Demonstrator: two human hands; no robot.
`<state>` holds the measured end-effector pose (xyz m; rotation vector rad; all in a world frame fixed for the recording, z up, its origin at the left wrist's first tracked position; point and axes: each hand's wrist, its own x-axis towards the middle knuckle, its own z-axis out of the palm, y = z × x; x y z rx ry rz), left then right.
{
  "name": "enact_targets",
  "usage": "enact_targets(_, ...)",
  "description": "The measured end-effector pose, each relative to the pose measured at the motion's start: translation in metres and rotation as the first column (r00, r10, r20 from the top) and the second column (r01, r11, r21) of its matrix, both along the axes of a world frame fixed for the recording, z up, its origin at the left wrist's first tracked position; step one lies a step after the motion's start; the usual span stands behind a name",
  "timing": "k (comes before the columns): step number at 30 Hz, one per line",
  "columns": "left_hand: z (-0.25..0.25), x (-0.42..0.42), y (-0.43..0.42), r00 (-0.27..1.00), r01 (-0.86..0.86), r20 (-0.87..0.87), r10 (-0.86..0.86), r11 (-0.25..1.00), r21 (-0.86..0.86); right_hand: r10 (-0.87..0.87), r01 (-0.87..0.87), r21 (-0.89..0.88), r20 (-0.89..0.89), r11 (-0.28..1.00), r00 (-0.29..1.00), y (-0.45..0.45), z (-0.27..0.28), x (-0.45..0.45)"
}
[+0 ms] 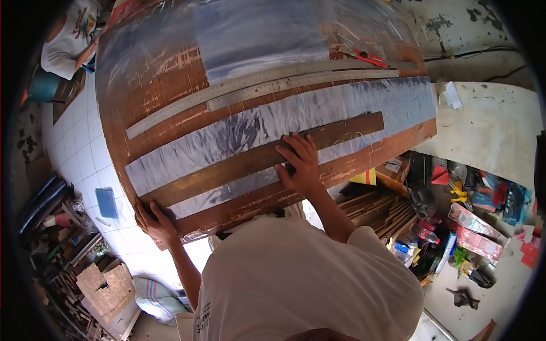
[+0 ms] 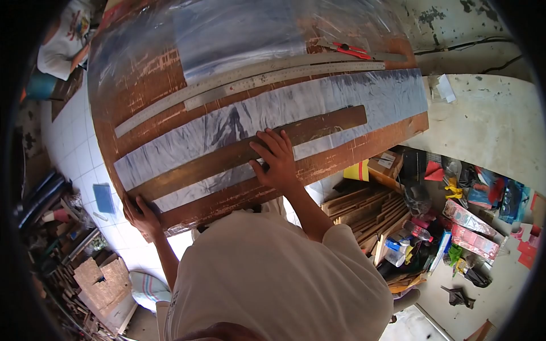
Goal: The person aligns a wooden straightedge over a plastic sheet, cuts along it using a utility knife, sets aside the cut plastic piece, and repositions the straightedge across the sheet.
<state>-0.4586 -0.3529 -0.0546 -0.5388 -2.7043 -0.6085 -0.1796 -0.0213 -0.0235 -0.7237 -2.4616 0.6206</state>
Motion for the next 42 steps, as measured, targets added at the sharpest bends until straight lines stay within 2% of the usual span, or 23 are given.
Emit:
enact_targets(29, 0.0023, 0.0020, 0.0012, 1.000, 0.017, 0.014, -0.017, 1.000, 0.027, 0.014, -0.013, -0.015, 0.015, 1.000, 1.000, 0.0030, 0.0016, 0.0006)
enact_targets(42, 0.0021, 0.0025, 0.0018, 0.998, -0.040, 0.039, 0.040, 0.999, 0.001, 0.002, -0.001, -0.018, 0.060, 1.000, 0.998, 0.0022, 0.0052, -0.0013)
